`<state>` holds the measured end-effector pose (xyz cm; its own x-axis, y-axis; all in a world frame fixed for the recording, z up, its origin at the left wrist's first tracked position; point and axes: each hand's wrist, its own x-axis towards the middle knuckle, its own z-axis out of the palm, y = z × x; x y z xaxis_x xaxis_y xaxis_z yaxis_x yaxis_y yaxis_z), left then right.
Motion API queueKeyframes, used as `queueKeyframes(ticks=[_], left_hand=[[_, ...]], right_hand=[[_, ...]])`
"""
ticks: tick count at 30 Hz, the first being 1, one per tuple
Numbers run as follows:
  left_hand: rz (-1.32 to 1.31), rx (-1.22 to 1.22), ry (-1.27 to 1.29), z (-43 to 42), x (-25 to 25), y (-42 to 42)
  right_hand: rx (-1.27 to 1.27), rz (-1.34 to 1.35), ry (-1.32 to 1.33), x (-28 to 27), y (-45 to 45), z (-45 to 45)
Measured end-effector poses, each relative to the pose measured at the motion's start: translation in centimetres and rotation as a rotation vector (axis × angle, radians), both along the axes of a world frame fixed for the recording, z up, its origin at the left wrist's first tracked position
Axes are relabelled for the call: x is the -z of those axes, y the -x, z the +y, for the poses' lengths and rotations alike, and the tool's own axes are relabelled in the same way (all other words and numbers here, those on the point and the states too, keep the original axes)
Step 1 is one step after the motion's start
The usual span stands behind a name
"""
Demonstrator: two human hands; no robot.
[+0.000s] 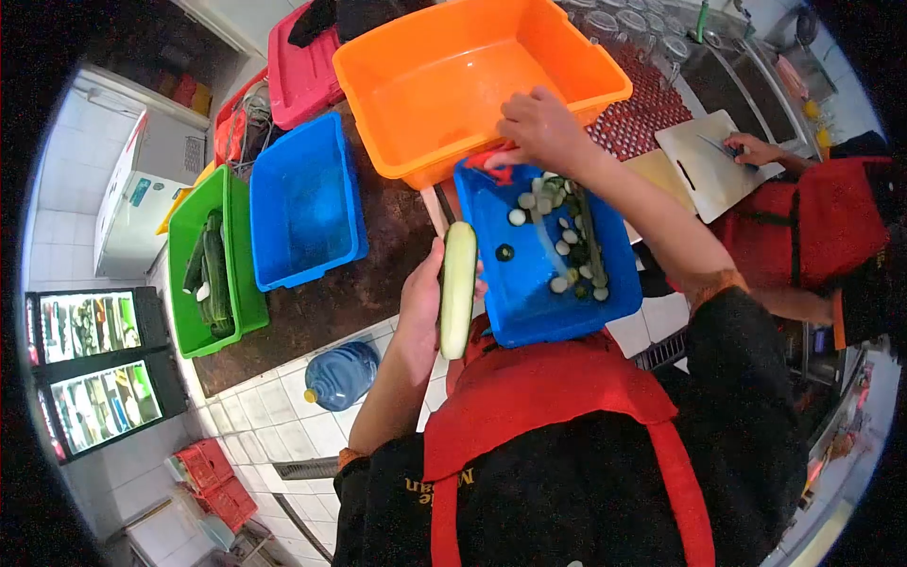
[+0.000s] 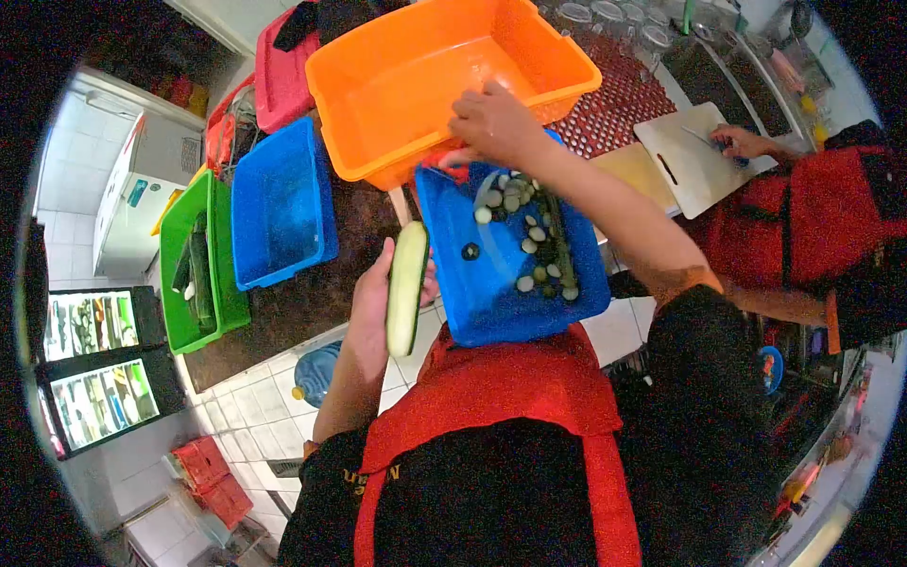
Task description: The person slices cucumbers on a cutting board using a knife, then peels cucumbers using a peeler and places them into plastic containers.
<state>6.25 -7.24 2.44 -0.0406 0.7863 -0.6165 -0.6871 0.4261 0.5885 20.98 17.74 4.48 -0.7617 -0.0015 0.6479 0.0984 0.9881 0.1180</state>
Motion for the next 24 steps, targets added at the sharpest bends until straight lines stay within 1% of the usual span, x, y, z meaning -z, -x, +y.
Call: queueKeyframes(ticks=[2, 3, 4, 5, 6, 8, 9, 11, 12, 13, 14, 16, 17, 18, 19, 20, 22, 23, 24], left_hand=[[-0.195, -0.192, -0.016, 0.9, 1.6, 0.5], [-0.195, -0.198, -0.021, 1.8, 1.1, 0.2], [-0.115, -0.275, 0.013, 3.0, 0.2, -0.4], [-0.034, -0.347, 0.044, 3.7, -0.3, -0.8], [-0.031, -0.34, 0.041, 3.3, 0.2, -0.3], [-0.147, -0.096, -0.168, 1.9, 1.5, 0.6], [-0.151, -0.182, -0.012, 1.8, -0.2, -0.3], [-0.177, -0.161, -0.031, 1.1, 0.4, 0.0], [-0.205, -0.148, -0.072, 1.5, 0.4, 0.3], [-0.147, -0.256, -0.092, 2.0, -0.1, -0.2], [-0.148, -0.259, -0.092, 2.3, -0.2, -0.5], [-0.03, -0.258, 0.041, 3.0, -0.2, -0.8], [-0.03, -0.25, 0.043, 3.0, -0.3, -1.1], [-0.12, -0.244, -0.001, 3.1, -0.6, -1.3], [-0.21, -0.239, -0.039, 2.8, -0.8, -1.4], [-0.296, -0.233, -0.075, 2.4, -1.0, -1.3], [-0.305, -0.224, -0.113, 3.2, -1.0, -1.1], [-0.134, -0.265, -0.056, 3.8, -1.6, -1.9], [0.038, -0.297, 0.003, 4.2, -1.9, -2.3]], right_hand=[[0.007, 0.043, -0.003, -2.7, 0.0, -2.3], [-0.04, -0.042, 0.085, -4.2, 0.0, -6.1], [-0.243, -0.017, 0.201, -4.8, 0.3, -8.9], [-0.24, -0.015, 0.204, -4.2, 0.4, -8.2], [-0.19, 0.001, 0.161, -2.8, 0.8, -6.3], [-0.094, 0.031, 0.072, -0.2, 1.4, -1.9], [-0.046, 0.045, 0.031, -0.5, 1.3, -1.5], [-0.007, 0.014, 0.056, -0.6, 0.4, -2.1], [0.022, -0.019, 0.059, -1.8, 0.3, -2.4], [-0.021, -0.061, -0.031, -3.1, 0.1, -5.7], [-0.024, -0.062, -0.03, -2.8, 0.5, -6.5], [-0.335, -0.02, 0.15, -1.2, 0.9, -7.6], [-0.328, -0.019, 0.15, -0.8, 0.5, -5.5], [-0.109, -0.039, 0.09, -0.6, 0.3, -1.2], [0.107, -0.058, 0.035, -1.6, 0.3, 0.5], [0.109, -0.053, 0.04, -1.1, 0.0, -1.0], [0.0, -0.13, 0.088, -3.8, 0.1, -5.5], [-0.001, -0.131, 0.093, -3.3, 0.4, -5.4], [-0.073, -0.113, 0.124, -2.1, 0.9, -5.0]])
